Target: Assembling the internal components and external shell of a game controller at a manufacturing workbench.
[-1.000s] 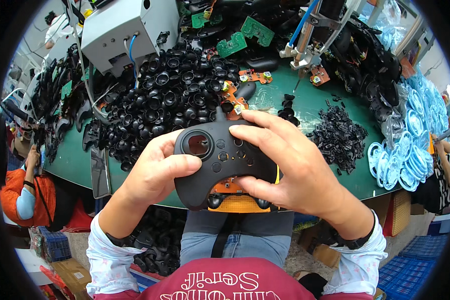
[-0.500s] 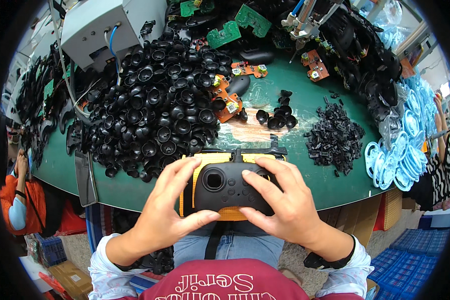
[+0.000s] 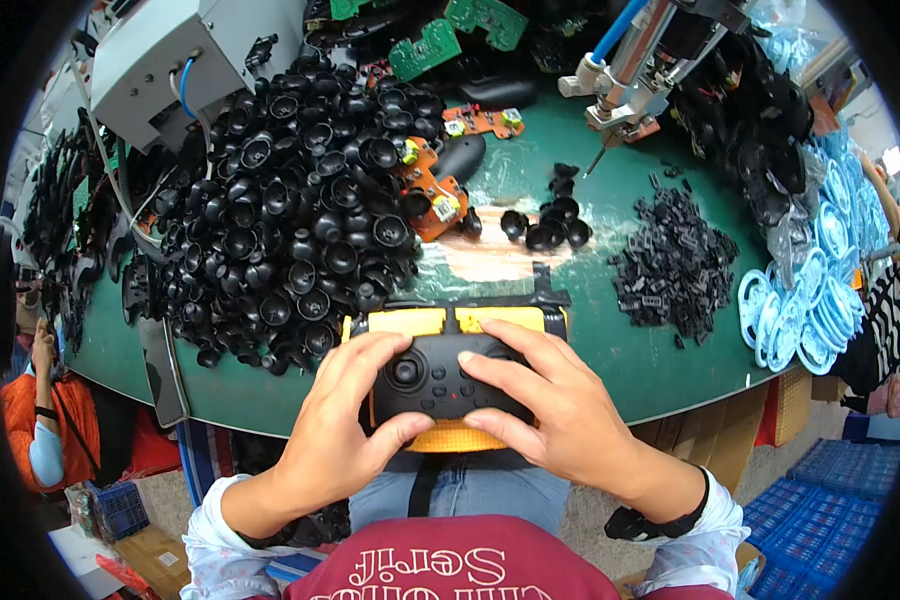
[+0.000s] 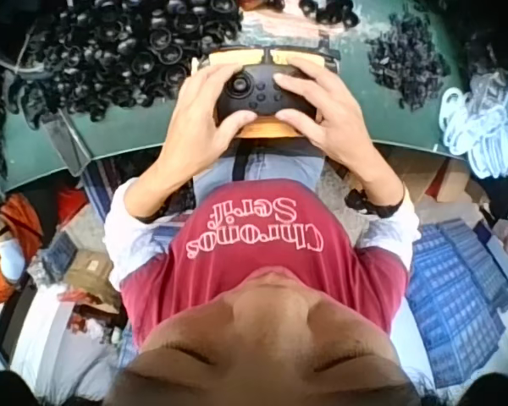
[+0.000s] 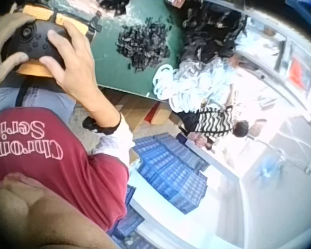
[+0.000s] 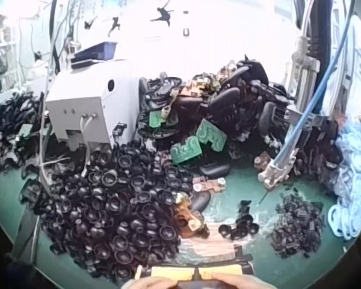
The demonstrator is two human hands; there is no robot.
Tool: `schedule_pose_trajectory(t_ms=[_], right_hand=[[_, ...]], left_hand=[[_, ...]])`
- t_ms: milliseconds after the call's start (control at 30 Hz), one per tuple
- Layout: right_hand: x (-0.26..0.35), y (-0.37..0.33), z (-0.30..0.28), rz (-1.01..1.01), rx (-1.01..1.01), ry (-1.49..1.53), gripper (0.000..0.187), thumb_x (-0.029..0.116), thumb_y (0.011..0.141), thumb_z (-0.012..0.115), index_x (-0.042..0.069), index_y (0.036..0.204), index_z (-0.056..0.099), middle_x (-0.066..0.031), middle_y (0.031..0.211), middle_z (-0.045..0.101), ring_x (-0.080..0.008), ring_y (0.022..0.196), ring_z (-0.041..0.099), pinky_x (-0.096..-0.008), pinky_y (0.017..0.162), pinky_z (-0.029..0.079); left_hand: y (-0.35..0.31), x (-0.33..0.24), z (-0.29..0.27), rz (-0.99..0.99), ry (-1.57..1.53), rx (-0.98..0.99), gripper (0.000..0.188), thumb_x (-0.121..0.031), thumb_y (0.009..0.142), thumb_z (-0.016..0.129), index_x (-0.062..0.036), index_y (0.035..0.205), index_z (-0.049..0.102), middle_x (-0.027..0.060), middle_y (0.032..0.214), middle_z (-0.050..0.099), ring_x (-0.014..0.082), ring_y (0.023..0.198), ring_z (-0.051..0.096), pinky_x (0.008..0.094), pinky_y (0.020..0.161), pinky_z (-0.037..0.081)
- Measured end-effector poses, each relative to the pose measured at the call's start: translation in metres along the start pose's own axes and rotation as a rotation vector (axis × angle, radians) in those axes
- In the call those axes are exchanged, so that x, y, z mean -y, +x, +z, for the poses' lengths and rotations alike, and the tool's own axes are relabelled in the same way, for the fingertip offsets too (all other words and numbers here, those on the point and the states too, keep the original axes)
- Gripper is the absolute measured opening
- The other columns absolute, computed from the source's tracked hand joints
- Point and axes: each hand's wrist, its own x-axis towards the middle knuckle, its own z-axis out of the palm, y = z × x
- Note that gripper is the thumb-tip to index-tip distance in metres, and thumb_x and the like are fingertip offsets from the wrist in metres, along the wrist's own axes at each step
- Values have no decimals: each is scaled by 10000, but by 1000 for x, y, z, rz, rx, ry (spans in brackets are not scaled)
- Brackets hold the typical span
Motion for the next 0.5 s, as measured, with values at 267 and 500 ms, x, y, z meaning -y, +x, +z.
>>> schedule_pose_trajectory(t_ms=[267, 500], right_hand=[[31, -6, 5, -7, -183, 338, 446, 81, 745, 813, -9, 1144, 635, -172, 1073, 659, -310, 972, 661, -374, 838, 537], [37, -17, 19, -118, -311, 289, 381, 24, 725, 807, -4, 1077, 663, -152, 1014, 683, -299, 921, 680, -369, 796, 554]], left_hand=[[-25, -13, 10, 247, 29, -109, 804, -91, 653, 878, 10, 1336, 467, 199, 1243, 463, 350, 1149, 490, 421, 959, 440], [-23, -25, 16, 280, -207, -214, 401, 3, 728, 775, 29, 1101, 630, 158, 1060, 653, 317, 955, 647, 373, 828, 519]])
